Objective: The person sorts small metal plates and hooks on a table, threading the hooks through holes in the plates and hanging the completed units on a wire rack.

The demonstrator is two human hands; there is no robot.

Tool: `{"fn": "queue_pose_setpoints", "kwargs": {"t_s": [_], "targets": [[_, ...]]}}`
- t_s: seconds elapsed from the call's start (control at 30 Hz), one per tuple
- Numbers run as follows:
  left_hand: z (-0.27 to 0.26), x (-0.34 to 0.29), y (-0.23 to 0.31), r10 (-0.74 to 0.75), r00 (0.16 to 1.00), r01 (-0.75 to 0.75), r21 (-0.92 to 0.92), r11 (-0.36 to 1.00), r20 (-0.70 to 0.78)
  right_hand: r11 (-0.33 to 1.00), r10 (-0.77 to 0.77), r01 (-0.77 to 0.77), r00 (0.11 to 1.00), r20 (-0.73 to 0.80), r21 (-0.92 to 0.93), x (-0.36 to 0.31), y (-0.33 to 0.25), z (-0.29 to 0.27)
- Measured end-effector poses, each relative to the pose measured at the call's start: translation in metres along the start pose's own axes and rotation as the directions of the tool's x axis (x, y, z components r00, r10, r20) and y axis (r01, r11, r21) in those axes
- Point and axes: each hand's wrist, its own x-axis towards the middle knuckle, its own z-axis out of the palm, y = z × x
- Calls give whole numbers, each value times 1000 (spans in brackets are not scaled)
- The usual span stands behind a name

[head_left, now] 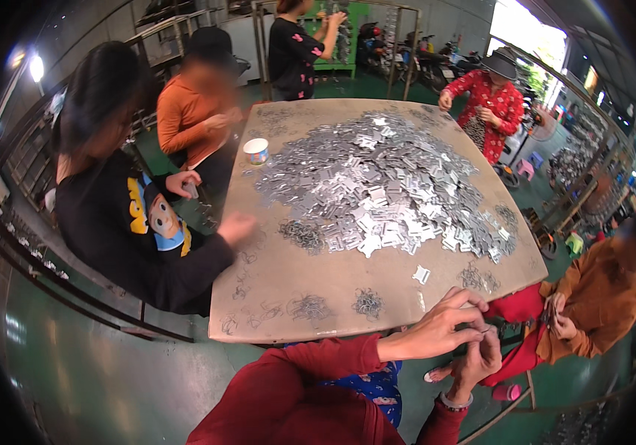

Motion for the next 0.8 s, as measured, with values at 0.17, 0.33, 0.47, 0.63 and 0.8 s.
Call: {"fn": "queue_pose_setpoints", "kwargs": {"t_s": [0.17,0.33,0.47,0.63,0.8], "targets": [[48,40,37,295,951,-297,-11,955,-89,999,-11,-6,929,-369,-46,22,-57,-13],[58,46,44,387,913,-383,55,922,-131,962,-112,-67,785,-609,-263,51,-91,-48],[69,16,-6,-113,992,93,-278,956,-56,963,-268,214,767,-583,-162,61,-142,-96],[86,-44,-146,-366,665,544,-86,835,651,924,-383,312,711,-590,-223,54,-218,-142],[82,-68,-187,-433,381,661,87,746,817,870,-487,286,621,-614,-402,33,-281,-193]]}}
